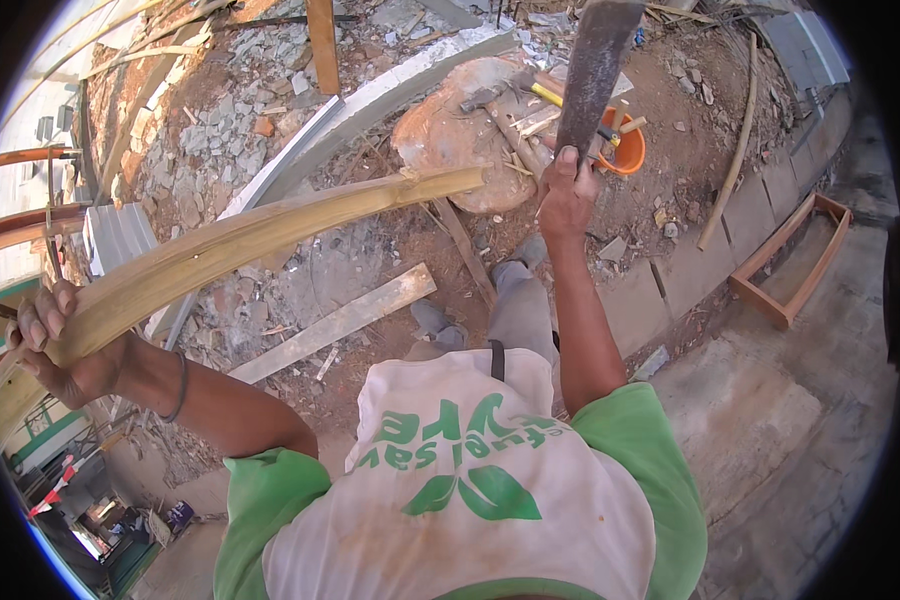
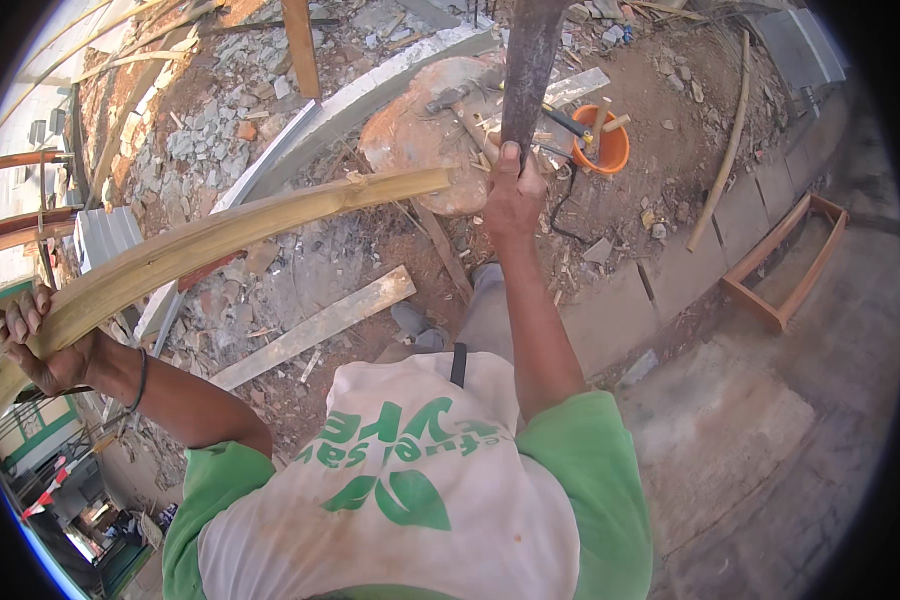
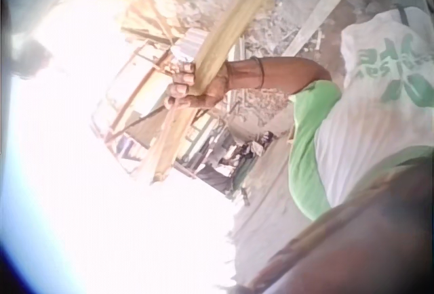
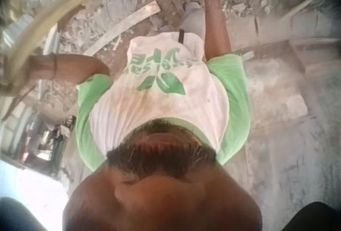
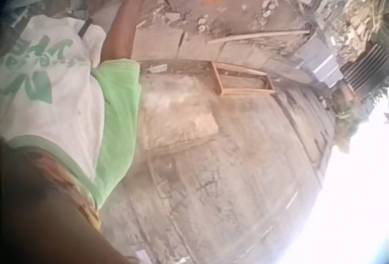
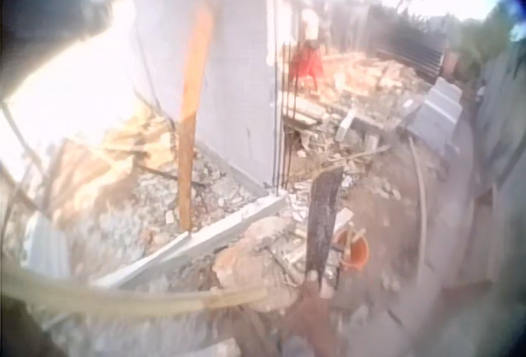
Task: The person strips sections of bamboo using a cleaver and a wooden board, eventually splitting a length of bamboo into two halves.
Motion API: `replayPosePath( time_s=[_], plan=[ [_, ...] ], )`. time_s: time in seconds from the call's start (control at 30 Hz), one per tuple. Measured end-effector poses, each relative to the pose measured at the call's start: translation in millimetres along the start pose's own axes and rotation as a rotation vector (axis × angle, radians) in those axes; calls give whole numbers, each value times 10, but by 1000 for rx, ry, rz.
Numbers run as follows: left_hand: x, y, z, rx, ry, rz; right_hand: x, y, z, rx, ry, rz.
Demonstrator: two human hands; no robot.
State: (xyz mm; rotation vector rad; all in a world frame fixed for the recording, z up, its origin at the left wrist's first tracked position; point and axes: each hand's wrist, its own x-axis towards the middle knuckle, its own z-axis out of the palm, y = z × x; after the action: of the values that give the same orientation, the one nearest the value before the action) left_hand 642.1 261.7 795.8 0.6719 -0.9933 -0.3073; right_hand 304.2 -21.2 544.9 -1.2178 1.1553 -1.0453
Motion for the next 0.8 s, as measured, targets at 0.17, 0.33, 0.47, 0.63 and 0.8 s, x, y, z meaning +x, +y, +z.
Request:
replayPosePath(
  time_s=[0.17, 0.33, 0.47, 0.63, 0.8],
  plan=[
    [-115, 157, -236, -84, 76, 22, -183, 239, 104, 132, 43, -219],
    [-51, 156, -24, -117, -50, -12, -347, 2319, -31, -690, -287, 126],
    [-114, 108, 153, -83, -37, -4, -457, 1836, -44, -577, -238, 97],
    [-151, 96, 131, -111, -169, -29, -272, -109, 105, -21, -72, -29],
    [-129, 146, 199, -110, -121, -30, -372, 1369, 1, -319, -56, -78]
  ],
)
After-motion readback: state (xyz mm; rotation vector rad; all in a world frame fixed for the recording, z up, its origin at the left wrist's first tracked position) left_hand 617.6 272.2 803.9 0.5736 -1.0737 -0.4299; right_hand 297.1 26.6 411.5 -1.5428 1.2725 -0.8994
